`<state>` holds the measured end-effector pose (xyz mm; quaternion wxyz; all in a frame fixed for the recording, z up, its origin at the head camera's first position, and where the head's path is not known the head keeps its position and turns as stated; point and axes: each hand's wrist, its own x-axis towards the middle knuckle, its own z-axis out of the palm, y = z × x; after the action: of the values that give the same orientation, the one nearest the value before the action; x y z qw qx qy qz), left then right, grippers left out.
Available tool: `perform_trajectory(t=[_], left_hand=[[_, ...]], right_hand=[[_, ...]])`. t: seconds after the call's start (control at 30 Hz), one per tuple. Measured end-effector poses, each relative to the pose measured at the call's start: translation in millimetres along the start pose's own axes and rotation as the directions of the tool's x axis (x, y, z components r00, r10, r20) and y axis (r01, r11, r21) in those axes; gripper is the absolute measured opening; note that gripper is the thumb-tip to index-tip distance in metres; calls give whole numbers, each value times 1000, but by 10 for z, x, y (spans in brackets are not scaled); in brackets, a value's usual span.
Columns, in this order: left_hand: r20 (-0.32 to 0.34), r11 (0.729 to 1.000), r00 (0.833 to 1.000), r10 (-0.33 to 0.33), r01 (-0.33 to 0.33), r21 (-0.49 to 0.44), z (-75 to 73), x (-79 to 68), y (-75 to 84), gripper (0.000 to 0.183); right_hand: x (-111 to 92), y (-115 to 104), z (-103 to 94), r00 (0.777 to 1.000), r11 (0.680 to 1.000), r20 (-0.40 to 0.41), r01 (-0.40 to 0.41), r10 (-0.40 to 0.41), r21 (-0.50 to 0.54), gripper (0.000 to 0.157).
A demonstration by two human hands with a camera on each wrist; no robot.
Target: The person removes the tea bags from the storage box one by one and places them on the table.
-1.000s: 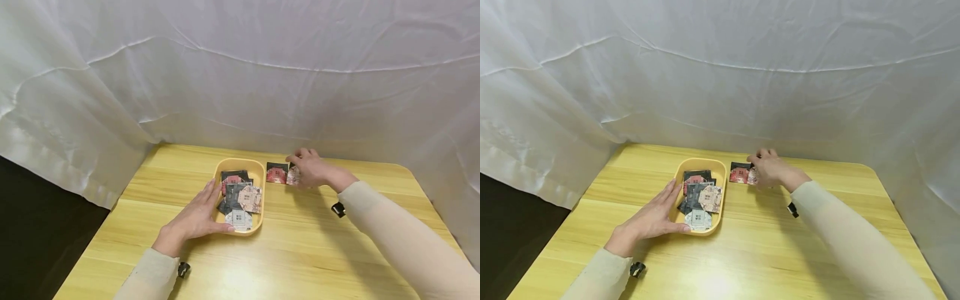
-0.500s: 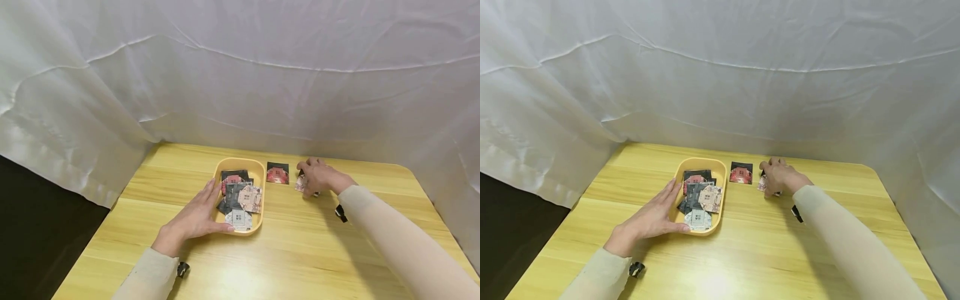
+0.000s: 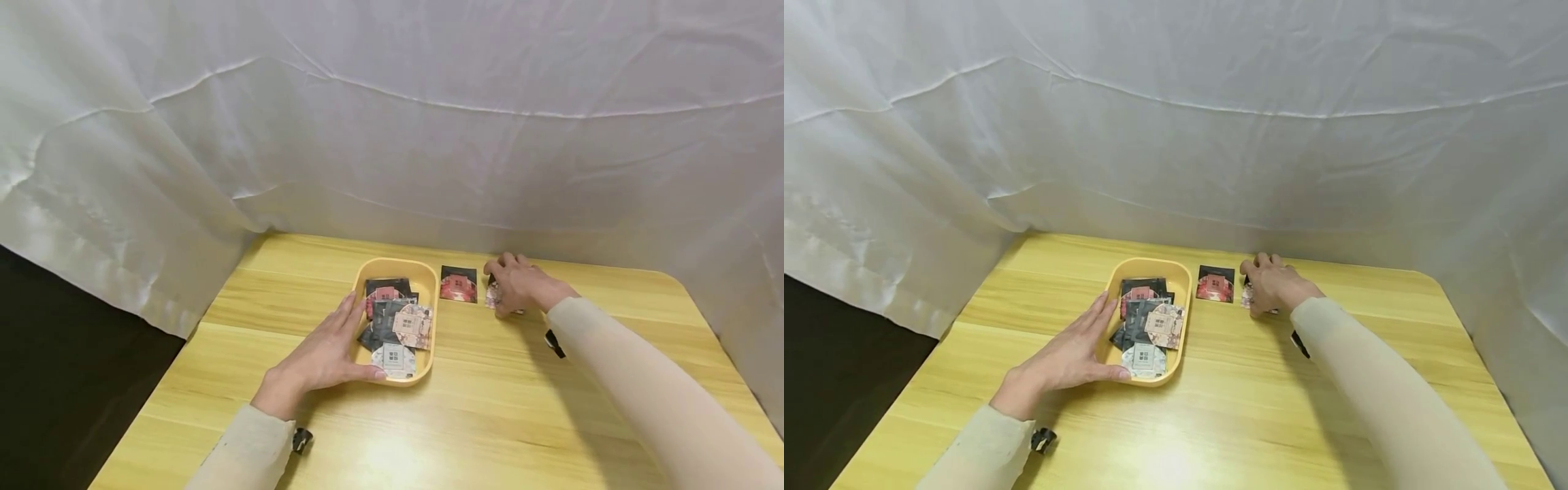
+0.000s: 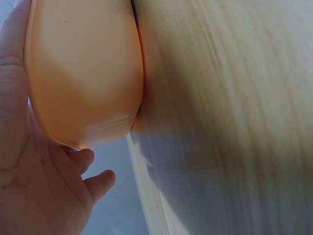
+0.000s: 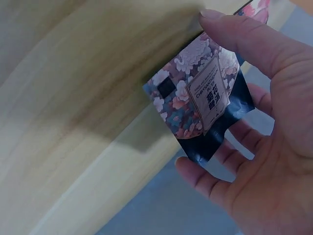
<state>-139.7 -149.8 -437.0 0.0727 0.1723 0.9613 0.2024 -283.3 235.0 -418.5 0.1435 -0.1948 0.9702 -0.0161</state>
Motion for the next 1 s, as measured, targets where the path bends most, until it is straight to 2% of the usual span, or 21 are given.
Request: perform_trajectory(t=[0.33,0.53,1.0], left_hand=[[5,1000,1000,-6,6,-1,1,-20,-4,136],[6,1000,1000,4,-4,1,2,-17,-2,135],[-1,1000,1000,-2,2,5,23,-6,9,134]], right_hand=[[64,24,0,999,998,23,45,-46,41,82],[83,39,8,998,995,46,45,-49,88,82],[101,70,33,996,992,79,36,-46,124,79]])
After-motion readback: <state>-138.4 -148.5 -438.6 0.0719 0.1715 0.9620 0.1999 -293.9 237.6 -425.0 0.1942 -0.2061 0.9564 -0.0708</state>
